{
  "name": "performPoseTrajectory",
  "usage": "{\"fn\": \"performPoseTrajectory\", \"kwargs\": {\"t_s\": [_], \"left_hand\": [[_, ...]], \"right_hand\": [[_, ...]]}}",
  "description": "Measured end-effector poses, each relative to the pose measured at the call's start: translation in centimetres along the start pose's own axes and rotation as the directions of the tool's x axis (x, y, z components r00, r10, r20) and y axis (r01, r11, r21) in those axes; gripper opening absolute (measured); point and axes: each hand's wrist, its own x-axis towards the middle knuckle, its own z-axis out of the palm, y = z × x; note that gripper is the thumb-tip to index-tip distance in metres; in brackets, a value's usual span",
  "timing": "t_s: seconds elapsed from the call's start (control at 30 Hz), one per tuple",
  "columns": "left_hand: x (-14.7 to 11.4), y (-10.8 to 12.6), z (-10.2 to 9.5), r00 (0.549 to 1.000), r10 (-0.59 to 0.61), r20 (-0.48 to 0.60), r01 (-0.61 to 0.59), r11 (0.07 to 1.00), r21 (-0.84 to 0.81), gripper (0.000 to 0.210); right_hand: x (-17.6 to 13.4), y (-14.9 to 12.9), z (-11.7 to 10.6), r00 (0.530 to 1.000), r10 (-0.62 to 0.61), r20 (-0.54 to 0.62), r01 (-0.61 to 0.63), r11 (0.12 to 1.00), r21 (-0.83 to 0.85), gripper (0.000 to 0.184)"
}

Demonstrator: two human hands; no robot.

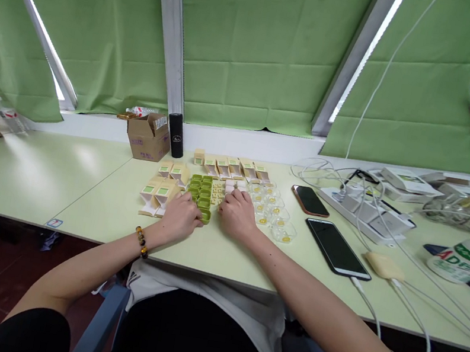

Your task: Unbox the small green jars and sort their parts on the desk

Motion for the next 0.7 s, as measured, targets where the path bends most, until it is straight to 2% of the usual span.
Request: {"fn": "performPoseTrajectory", "kwargs": {"t_s": [0.17,0.33,0.47,0.6,0.7], "left_hand": [[0.1,-0.3,0.5,1.0,-0.009,-0.014,0.009,1.0,-0.026,0.018],[0.1,-0.6,0.9,0.999,-0.032,-0.044,0.028,0.997,-0.071,0.014],[0.0,-0.7,0.8,0.997,-0.047,-0.058,0.04,0.994,-0.106,0.011],[0.1,-0.9,0.1,0.995,-0.048,-0.084,0.037,0.991,-0.127,0.009],[0.9,-1.7,-1.4,0.989,-0.066,-0.133,0.048,0.989,-0.137,0.017]], "right_hand": [[0.0,0.1,-0.8,0.998,0.012,-0.064,-0.01,0.999,0.031,0.015],[0.1,1.3,-1.8,0.977,0.075,-0.199,-0.062,0.996,0.07,0.02],[-0.1,2.0,-1.8,0.964,0.108,-0.243,-0.086,0.991,0.102,0.021],[-0.2,1.8,-1.3,0.967,0.074,-0.245,-0.051,0.994,0.1,0.018],[-0.2,1.3,-1.4,0.963,0.055,-0.264,-0.029,0.994,0.102,0.014]]}}
